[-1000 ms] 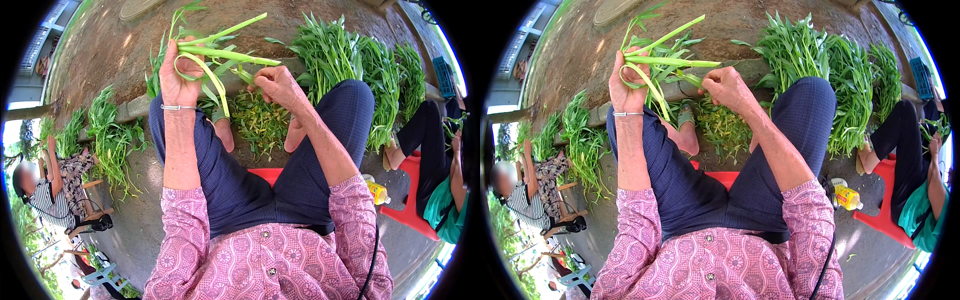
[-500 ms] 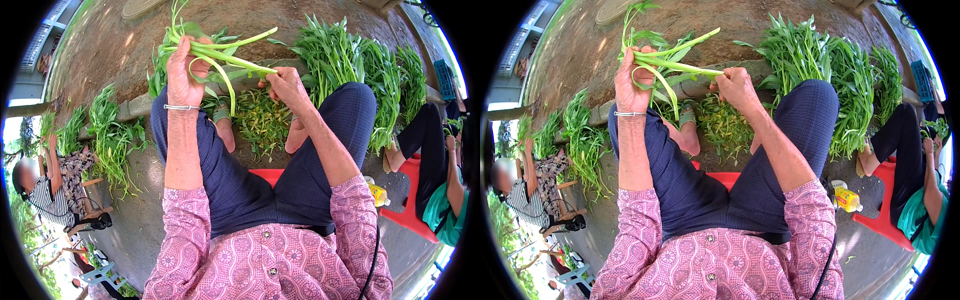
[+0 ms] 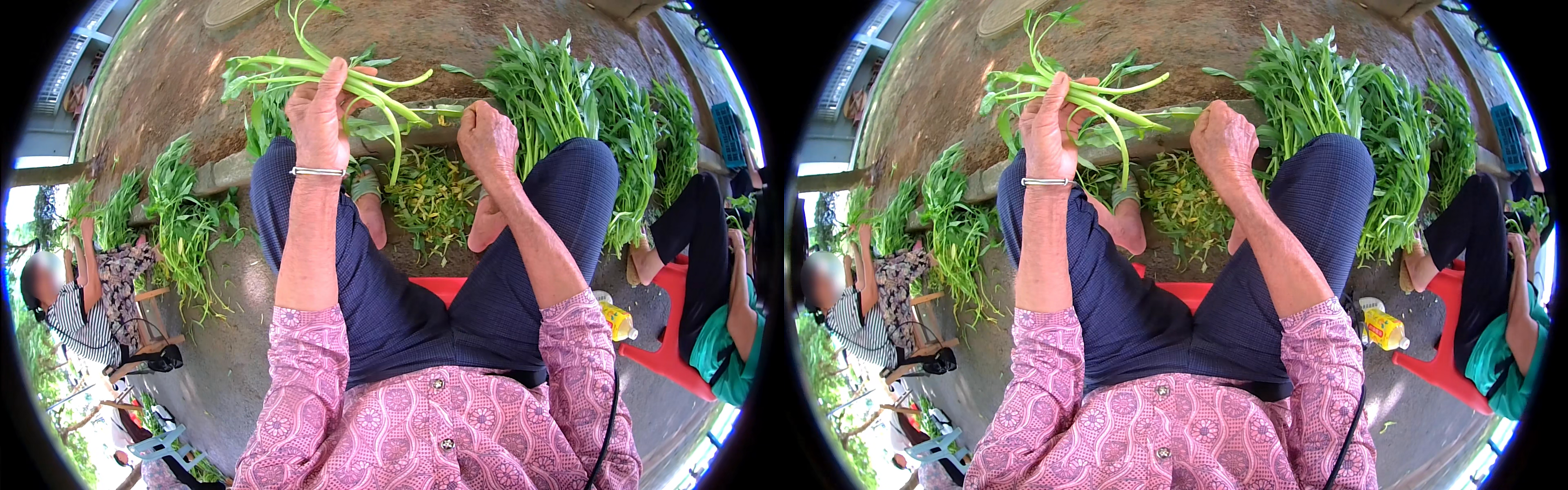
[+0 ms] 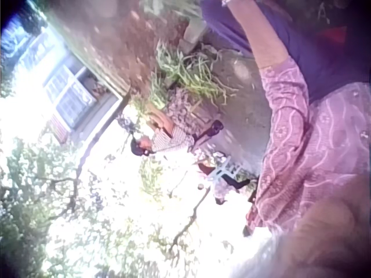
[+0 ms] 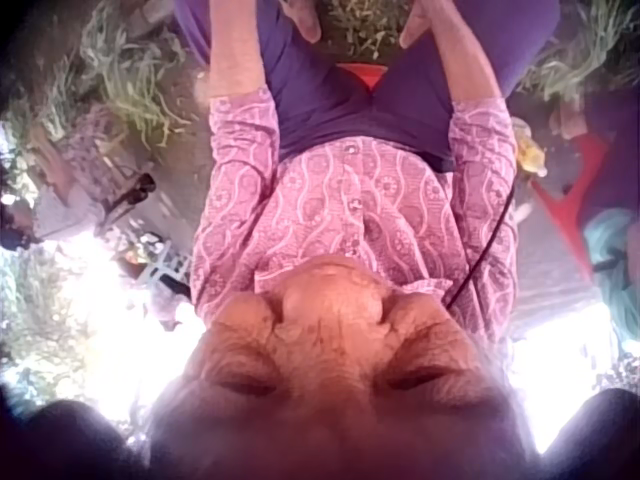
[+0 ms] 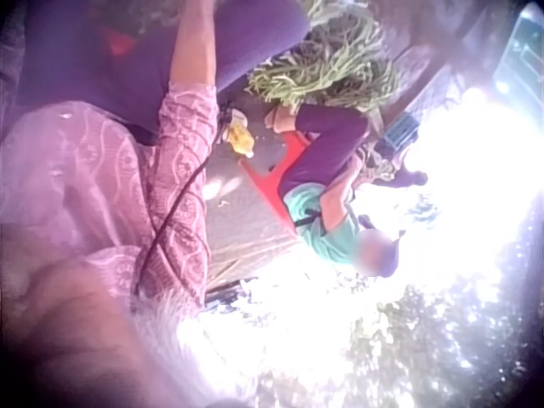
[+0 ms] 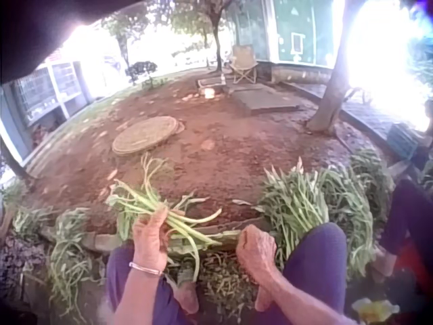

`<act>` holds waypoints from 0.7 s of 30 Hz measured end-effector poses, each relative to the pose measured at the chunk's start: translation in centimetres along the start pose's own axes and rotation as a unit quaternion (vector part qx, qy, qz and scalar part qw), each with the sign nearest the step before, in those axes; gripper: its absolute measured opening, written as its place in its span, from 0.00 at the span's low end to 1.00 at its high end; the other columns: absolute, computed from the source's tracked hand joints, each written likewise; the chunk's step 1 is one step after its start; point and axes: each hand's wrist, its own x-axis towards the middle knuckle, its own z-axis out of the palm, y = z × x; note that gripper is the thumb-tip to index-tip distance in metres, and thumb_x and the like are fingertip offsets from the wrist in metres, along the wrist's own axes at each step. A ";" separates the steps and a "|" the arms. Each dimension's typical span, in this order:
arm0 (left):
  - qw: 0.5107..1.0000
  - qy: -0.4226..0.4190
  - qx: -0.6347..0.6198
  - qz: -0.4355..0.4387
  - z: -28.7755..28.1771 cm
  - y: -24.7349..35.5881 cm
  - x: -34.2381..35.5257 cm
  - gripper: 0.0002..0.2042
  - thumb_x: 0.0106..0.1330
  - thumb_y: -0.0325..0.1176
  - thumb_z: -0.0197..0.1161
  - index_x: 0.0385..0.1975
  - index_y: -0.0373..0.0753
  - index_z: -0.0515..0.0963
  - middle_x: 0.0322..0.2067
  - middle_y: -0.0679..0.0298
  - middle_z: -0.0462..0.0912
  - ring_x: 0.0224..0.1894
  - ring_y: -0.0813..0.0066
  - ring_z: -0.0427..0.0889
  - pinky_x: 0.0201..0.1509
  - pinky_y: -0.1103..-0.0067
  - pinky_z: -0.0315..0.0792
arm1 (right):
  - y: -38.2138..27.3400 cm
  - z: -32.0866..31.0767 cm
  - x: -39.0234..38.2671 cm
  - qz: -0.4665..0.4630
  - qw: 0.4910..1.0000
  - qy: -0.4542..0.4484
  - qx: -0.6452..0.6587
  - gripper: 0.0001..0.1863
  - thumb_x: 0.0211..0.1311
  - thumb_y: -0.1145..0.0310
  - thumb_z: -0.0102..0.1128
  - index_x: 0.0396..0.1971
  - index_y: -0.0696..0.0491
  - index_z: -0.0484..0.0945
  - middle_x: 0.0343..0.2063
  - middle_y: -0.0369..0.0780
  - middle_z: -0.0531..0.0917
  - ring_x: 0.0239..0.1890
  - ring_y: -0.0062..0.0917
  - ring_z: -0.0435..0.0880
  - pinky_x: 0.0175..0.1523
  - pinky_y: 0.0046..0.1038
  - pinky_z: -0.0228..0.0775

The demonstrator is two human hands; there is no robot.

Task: The person picks leaves and stems from bunches of green vegetables by hand, placing the prepared parts into a pile next to them and dropping waste onto the ground.

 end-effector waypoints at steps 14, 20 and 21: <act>0.999 0.011 0.046 0.010 1.1 -0.6 -0.3 0.09 0.64 0.36 0.61 0.31 0.37 0.78 0.31 0.53 0.84 0.30 0.74 0.83 0.26 0.83 0.74 | 1.4 -0.3 1.5 0.062 0.987 0.087 0.118 0.11 0.60 0.67 0.50 0.27 0.58 0.78 0.23 0.48 0.82 0.30 0.45 0.81 0.37 0.40 0.71; 0.999 0.032 0.036 0.017 -0.1 -0.2 0.1 0.07 0.63 0.34 0.62 0.32 0.37 0.77 0.32 0.50 0.83 0.31 0.74 0.83 0.26 0.85 0.74 | 1.8 -0.5 1.8 0.023 0.972 -0.092 0.214 0.13 0.63 0.66 0.50 0.34 0.61 0.78 0.23 0.39 0.82 0.20 0.19 0.80 0.28 0.23 0.73; 0.998 0.041 0.033 0.019 -0.3 0.0 0.3 0.07 0.63 0.34 0.62 0.32 0.36 0.77 0.32 0.50 0.83 0.31 0.74 0.83 0.25 0.85 0.74 | 1.4 -0.9 1.6 0.009 0.970 -0.112 0.217 0.12 0.63 0.67 0.50 0.34 0.61 0.78 0.23 0.39 0.82 0.20 0.20 0.80 0.29 0.24 0.72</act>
